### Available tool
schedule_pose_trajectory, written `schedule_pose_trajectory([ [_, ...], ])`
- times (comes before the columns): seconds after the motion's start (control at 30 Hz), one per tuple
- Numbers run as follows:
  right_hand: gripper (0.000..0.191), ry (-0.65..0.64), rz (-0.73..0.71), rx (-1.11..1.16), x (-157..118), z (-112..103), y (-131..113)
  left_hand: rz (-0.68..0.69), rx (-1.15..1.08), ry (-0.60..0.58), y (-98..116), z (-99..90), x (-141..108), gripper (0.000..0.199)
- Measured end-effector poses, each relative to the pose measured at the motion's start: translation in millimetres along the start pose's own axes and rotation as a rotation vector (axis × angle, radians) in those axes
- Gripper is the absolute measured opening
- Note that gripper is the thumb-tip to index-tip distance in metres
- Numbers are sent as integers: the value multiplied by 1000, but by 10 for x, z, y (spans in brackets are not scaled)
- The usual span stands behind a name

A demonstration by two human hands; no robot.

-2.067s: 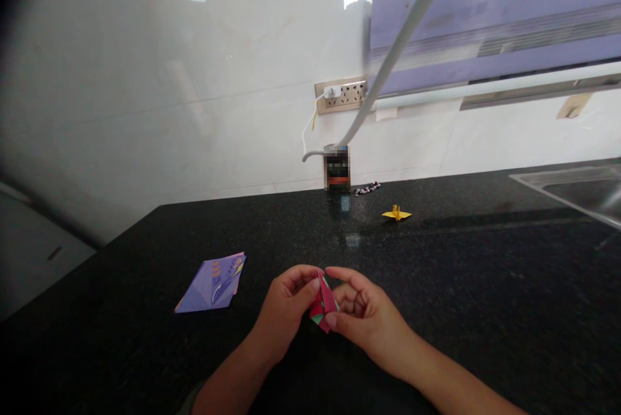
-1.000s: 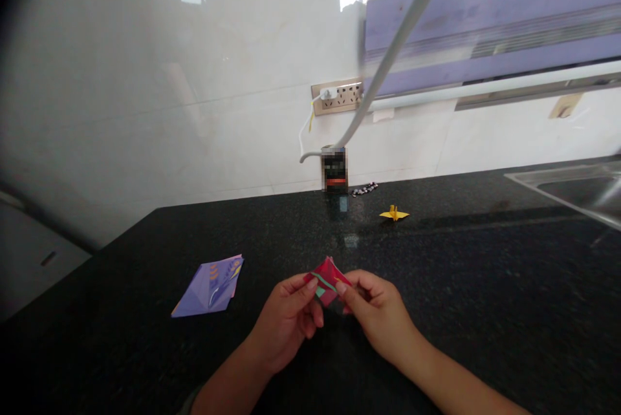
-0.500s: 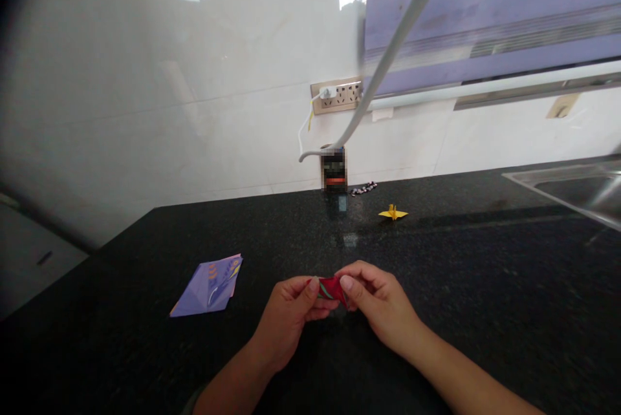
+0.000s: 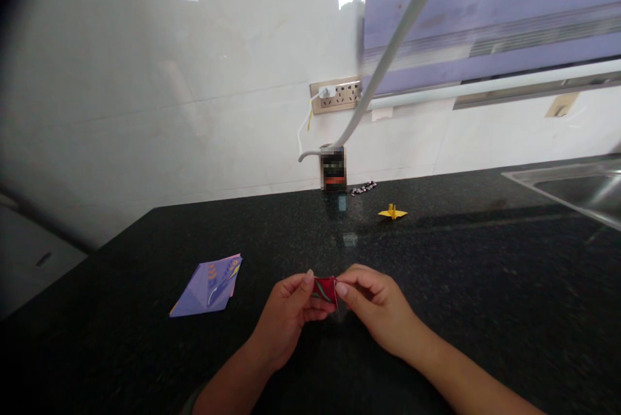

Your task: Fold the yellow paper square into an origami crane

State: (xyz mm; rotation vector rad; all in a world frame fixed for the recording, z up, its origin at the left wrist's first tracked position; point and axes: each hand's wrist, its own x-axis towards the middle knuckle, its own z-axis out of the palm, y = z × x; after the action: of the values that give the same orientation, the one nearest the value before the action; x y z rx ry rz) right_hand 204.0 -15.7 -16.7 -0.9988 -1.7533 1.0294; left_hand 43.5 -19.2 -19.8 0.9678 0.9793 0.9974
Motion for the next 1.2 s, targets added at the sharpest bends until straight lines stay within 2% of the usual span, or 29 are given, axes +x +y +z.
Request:
schedule_pose_trajectory([
  [0.17, 15, -7, -55, -61, -15, -2, -5, 13, -13, 0, -4, -1, 5, 37],
  [0.7, 26, -31, -103, -96, 4, -22, -27, -8, 9, 10, 9, 12, 8, 41],
  [0.93, 18, 2, -65, -190, 13, -47, -34, -4, 25, -2, -4, 7, 11, 45],
  [1.07, 11, -32, 8, -176, 22, -50, -21, 28, 134, -4, -8, 16, 3, 43],
  [1.2, 11, -83, 83, -83, 32, -29, 42, 46, 198, -89, -18, 31, -25, 34],
])
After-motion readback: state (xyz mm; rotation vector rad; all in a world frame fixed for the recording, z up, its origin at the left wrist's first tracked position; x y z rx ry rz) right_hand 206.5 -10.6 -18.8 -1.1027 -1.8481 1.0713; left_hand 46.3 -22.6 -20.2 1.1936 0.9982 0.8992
